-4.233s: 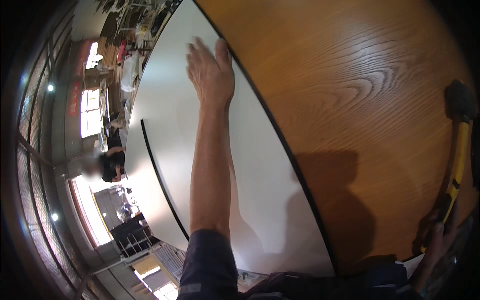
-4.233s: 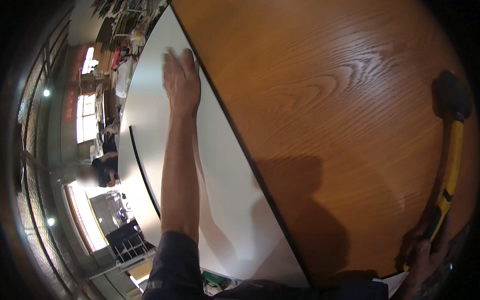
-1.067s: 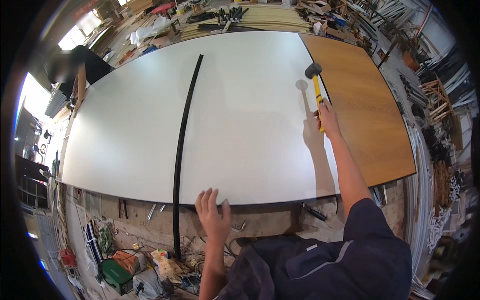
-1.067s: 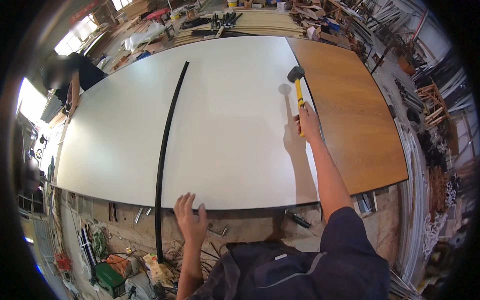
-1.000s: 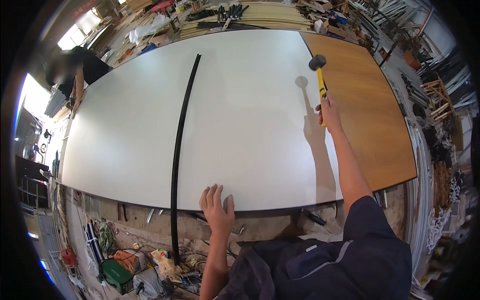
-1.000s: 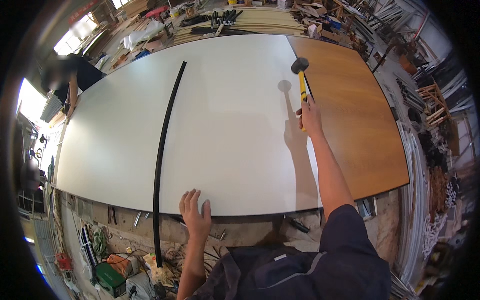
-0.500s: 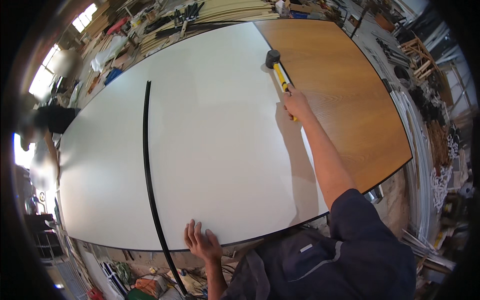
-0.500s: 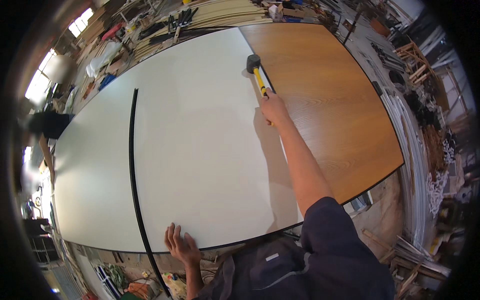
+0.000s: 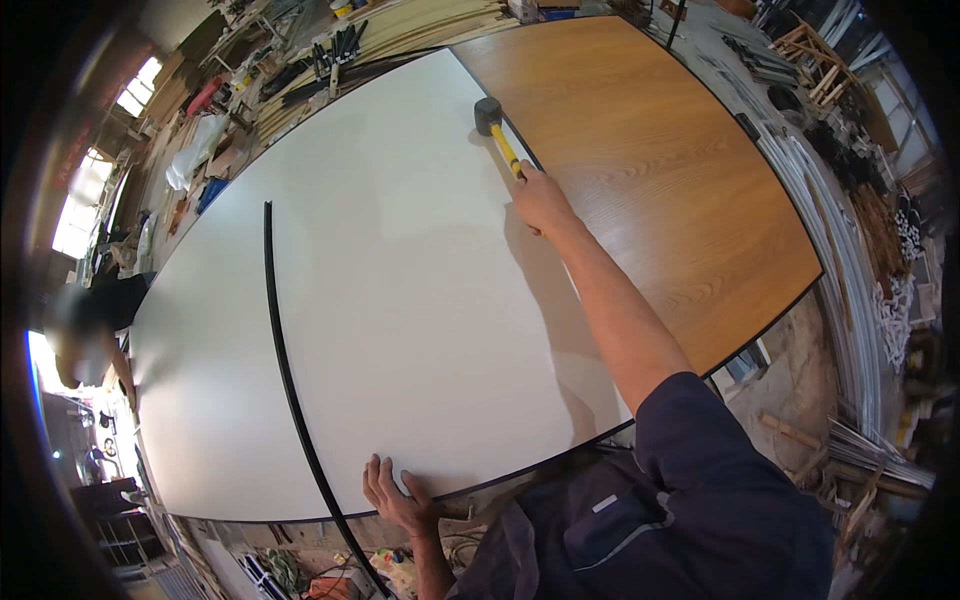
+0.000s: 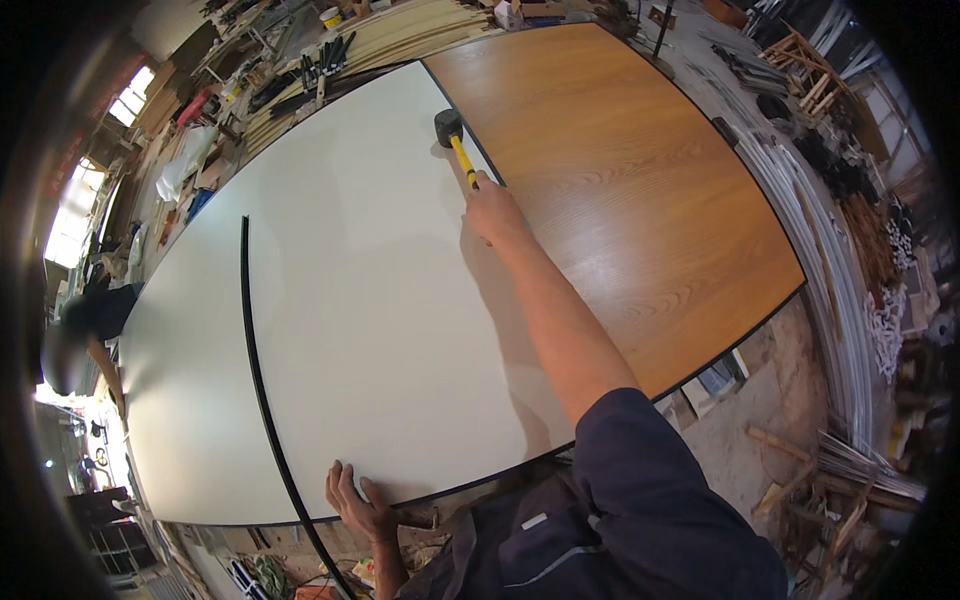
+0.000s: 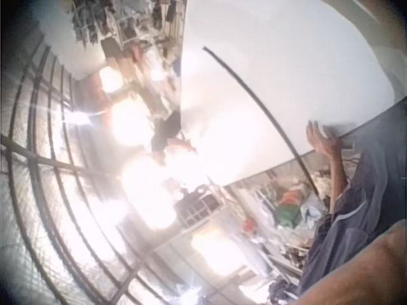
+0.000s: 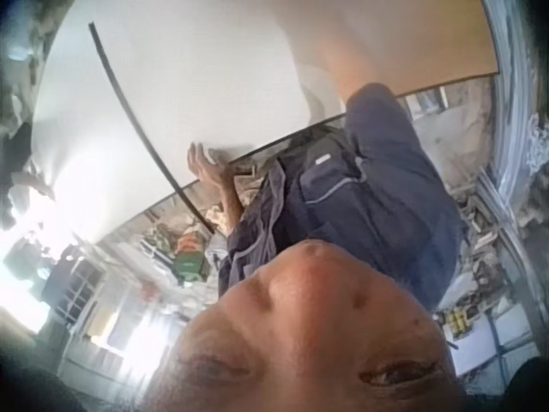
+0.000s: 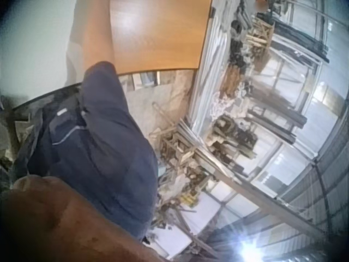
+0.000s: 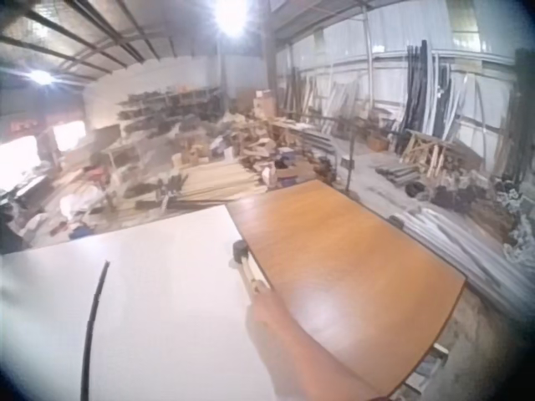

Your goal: The person uses a caulk gun to apply adhesive along the edges of a wooden frame, then positions a large white panel onto the frame. They use a rubber mallet to tap the panel and trim pieces into place, securing the assembly.

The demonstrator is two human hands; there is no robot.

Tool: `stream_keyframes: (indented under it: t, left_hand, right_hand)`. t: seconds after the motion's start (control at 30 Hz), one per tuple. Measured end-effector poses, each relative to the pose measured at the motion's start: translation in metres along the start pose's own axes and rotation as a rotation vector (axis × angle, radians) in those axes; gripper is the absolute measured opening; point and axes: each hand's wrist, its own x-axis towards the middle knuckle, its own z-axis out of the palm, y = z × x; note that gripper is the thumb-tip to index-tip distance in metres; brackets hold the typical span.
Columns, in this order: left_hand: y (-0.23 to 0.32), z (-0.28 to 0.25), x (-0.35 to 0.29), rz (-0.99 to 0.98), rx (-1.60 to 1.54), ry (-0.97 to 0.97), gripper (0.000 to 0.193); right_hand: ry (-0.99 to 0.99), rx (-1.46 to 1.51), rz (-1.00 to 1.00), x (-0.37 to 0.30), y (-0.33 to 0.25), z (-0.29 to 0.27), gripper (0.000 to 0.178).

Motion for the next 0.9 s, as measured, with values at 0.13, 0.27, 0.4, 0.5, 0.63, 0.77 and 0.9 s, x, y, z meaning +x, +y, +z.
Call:
stream_keyframes:
  t: [0.13,0.27,0.4,0.5,0.63,0.77,0.9]
  left_hand:
    - [0.001,-0.001,-0.001,-0.002,0.007,-0.001,0.03]
    - [-0.006,0.003,-0.005,-0.003,0.025,0.027,0.031]
    - [-0.006,0.003,-0.004,-0.018,0.003,0.035,0.033]
    - [-0.001,0.0,-0.001,-0.035,0.002,0.029,0.034]
    - [-0.001,-0.004,0.001,-0.029,-0.012,0.053,0.034]
    - [0.0,-0.005,0.002,-0.028,-0.028,0.062,0.033]
    - [0.002,-0.002,0.002,-0.037,-0.037,0.051,0.031]
  right_hand:
    - [-0.009,0.015,0.036,-0.005,-0.004,-0.001,0.046]
    - [-0.012,0.038,0.007,-0.004,-0.003,0.001,0.054]
    - [-0.022,0.042,0.033,0.003,0.002,0.001,0.049]
    - [-0.01,0.033,0.029,0.003,0.003,0.001,0.052]
    - [-0.061,-0.007,0.002,-0.01,0.0,-0.01,0.056]
    - [-0.093,0.098,0.015,-0.032,0.0,-0.032,0.056]
    - [-0.017,0.016,-0.028,-0.056,0.03,-0.034,0.054]
